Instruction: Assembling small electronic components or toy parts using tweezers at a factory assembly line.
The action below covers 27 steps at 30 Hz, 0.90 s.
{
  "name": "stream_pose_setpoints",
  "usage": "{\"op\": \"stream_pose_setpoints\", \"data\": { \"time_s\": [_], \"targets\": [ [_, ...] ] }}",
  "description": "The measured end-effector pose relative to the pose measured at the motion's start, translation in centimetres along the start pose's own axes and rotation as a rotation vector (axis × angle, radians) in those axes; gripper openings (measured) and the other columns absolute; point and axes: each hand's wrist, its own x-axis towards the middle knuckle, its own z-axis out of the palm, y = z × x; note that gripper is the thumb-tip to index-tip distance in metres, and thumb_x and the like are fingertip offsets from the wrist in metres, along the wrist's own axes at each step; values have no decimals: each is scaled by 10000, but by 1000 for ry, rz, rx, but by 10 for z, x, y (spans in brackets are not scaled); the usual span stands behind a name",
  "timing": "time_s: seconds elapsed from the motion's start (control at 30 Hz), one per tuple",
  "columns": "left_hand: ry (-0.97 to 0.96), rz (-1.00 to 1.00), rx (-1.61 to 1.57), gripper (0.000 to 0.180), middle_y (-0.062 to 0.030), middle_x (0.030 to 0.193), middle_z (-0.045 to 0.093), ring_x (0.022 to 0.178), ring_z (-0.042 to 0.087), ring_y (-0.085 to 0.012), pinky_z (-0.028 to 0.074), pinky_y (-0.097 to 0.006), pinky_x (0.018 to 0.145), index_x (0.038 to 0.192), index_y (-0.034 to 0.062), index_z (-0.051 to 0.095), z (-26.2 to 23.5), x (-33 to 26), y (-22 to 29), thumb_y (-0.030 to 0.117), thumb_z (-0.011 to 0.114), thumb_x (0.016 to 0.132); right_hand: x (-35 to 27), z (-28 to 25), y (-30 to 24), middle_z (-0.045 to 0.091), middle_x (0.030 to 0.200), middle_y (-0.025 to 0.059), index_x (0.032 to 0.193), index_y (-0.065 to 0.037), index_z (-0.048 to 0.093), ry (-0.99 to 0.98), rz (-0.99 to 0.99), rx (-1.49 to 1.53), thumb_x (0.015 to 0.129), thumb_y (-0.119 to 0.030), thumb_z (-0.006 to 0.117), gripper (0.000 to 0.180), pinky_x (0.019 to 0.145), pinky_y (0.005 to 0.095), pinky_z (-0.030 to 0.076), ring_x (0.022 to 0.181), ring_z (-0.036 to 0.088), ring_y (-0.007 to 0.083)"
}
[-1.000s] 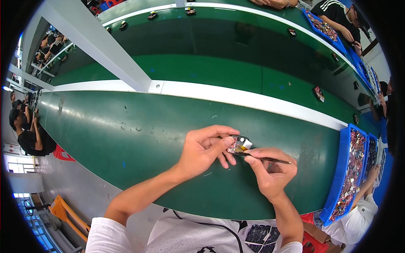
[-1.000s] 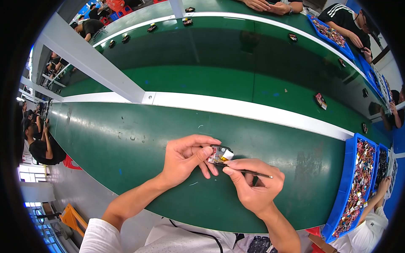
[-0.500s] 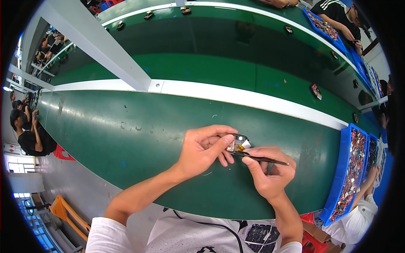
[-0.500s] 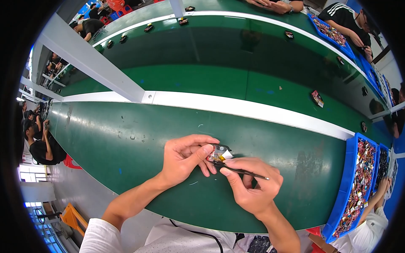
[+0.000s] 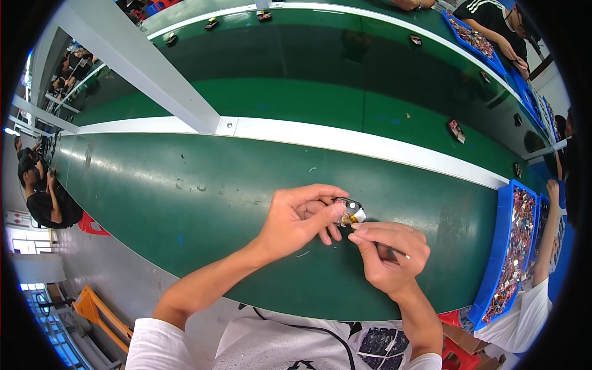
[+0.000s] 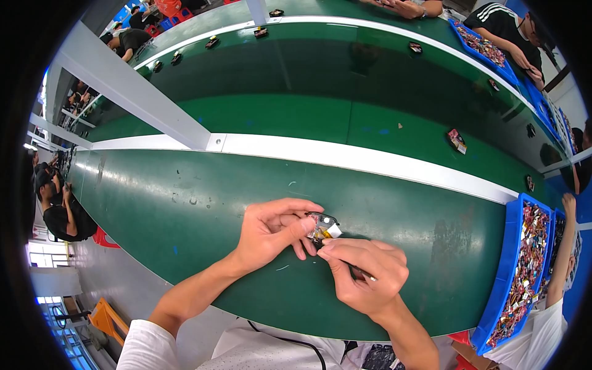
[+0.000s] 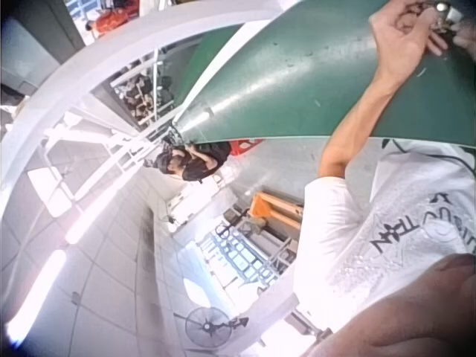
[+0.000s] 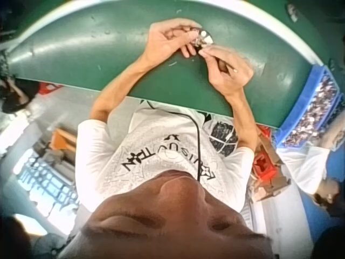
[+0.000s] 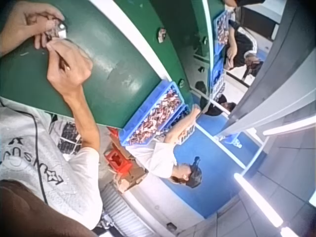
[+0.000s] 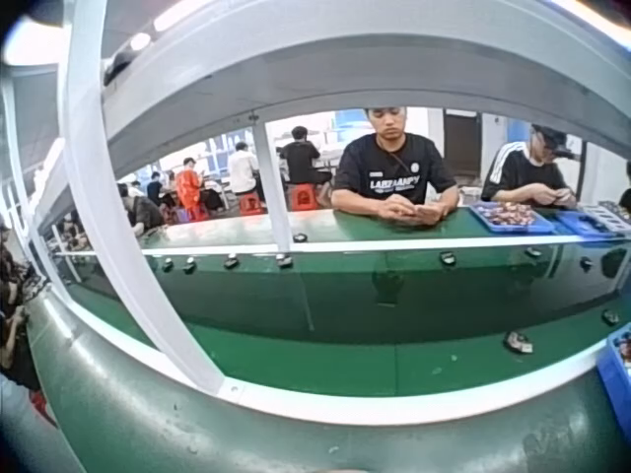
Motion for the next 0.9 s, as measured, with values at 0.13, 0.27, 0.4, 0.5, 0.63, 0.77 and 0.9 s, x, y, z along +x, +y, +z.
{"op": "stream_pose_setpoints", "data": {
  "time_s": [0.13,0.27,0.4,0.5,0.63,0.77,0.9],
  "targets": [
    [-42,26,68,266,-131,867,726,678,710,-140,584,-247,554,1212,-84,644,0,-2,-1,-22,671,955,-2,2,3,773,806,75,848,-63,769,11,-111,-44,713,55,820,186,439,233,395,565,670,116],
    [17,0,97,256,-117,841,717,666,697,-119,565,-234,543,1190,-81,632,4,-1,-2,-45,678,942,-5,2,2,768,796,60,855,-67,772,-23,-181,-150,694,71,806,215,439,233,383,550,655,126],
    [32,-17,64,207,-111,844,697,613,673,-116,551,-234,519,1147,-73,615,4,1,-4,-48,664,947,-4,4,3,763,788,56,857,-69,772,-24,-183,-143,684,78,800,229,448,234,388,557,655,136],
    [25,-65,102,175,-111,851,686,596,669,-123,550,-240,506,1109,-66,607,3,1,-1,-58,659,942,-6,6,4,761,790,59,852,-66,766,-3,-166,-111,687,70,805,217,452,238,398,563,660,142],
    [43,-104,110,158,-111,796,682,561,669,-146,538,-258,470,1058,-65,613,2,15,4,-61,673,912,0,5,9,764,810,71,845,-54,755,27,-102,-57,701,52,824,191,440,242,393,515,616,131],
    [161,22,241,193,-110,805,675,573,676,-164,559,-280,500,1083,-77,617,-11,72,35,32,681,937,5,-6,12,777,884,79,889,-46,744,166,2,-14,721,35,842,210,395,239,338,425,451,72],
    [441,179,512,221,-114,870,678,597,676,-157,561,-272,524,1061,-80,654,-69,154,44,86,704,925,8,-3,9,774,872,79,888,-43,744,144,15,-3,726,36,835,202,411,246,376,452,527,97]
  ]
}}
